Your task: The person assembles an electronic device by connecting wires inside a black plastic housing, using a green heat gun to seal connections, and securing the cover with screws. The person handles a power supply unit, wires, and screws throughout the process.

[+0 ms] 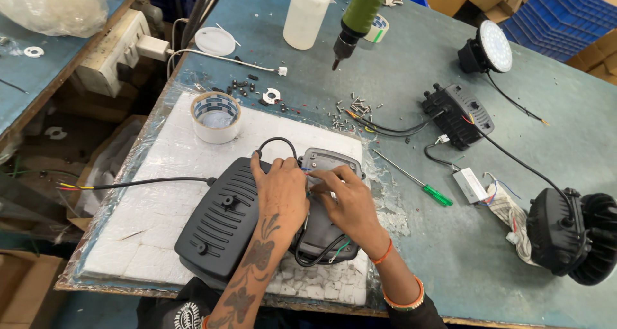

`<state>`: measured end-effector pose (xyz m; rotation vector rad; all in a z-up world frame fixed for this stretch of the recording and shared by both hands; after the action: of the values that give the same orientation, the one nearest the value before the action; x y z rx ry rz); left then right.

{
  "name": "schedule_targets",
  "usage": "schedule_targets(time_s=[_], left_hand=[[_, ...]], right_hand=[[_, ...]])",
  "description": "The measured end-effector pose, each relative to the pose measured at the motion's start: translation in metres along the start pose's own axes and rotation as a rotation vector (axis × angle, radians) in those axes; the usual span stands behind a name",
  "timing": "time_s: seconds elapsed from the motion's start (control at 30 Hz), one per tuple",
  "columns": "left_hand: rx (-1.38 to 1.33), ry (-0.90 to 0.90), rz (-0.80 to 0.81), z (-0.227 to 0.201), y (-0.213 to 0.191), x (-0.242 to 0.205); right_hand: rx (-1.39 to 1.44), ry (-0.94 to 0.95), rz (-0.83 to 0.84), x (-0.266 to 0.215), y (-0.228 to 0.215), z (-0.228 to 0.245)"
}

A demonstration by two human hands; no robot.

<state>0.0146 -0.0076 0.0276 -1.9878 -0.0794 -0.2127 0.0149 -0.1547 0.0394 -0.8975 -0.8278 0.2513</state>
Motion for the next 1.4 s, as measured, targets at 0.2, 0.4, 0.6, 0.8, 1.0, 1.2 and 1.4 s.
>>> schedule_targets(time_s=[0.2,0.4,0.6,0.8,1.0,1.2,1.4], left_hand=[[0.042,0.014,-0.010,-0.006,0.001,-0.003],[0.055,0.042,-0.078,-0.010,0.004,-0.008],[0.030,0.062,-0.116,-0.008,0.008,-0.010],[-0.044,0.049,-0.112,-0.003,0.009,-0.010],[-0.058,0.043,-0.120,-0.003,0.010,-0.010],[-0.001,0.043,-0.080,0.000,0.011,-0.007],[-0.001,0.068,-0.088,0.003,0.016,-0.006]], right_hand=[[-0.023,0.038,0.014,-0.004,0.004,-0.003],[-0.033,0.013,0.002,-0.006,0.005,-0.005],[-0.056,0.014,0.018,-0.005,0.007,-0.004],[0.007,-0.033,0.033,-0.004,0.006,-0.004],[0.005,-0.034,0.046,-0.007,0.006,-0.006],[-0.004,-0.061,0.038,-0.009,0.006,-0.006],[-0.074,-0.067,0.028,-0.011,0.008,-0.003]])
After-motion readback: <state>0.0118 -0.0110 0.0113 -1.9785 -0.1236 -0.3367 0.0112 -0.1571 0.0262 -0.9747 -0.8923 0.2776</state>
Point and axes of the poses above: each hand's wrist, its own x-axis towards the middle knuckle, its own y-axis out of the palm, z = x × y, the point moved 2 cm from there along x, towards the middle knuckle, and after that the axes turned 2 degrees about x, right-handed, at the moved point
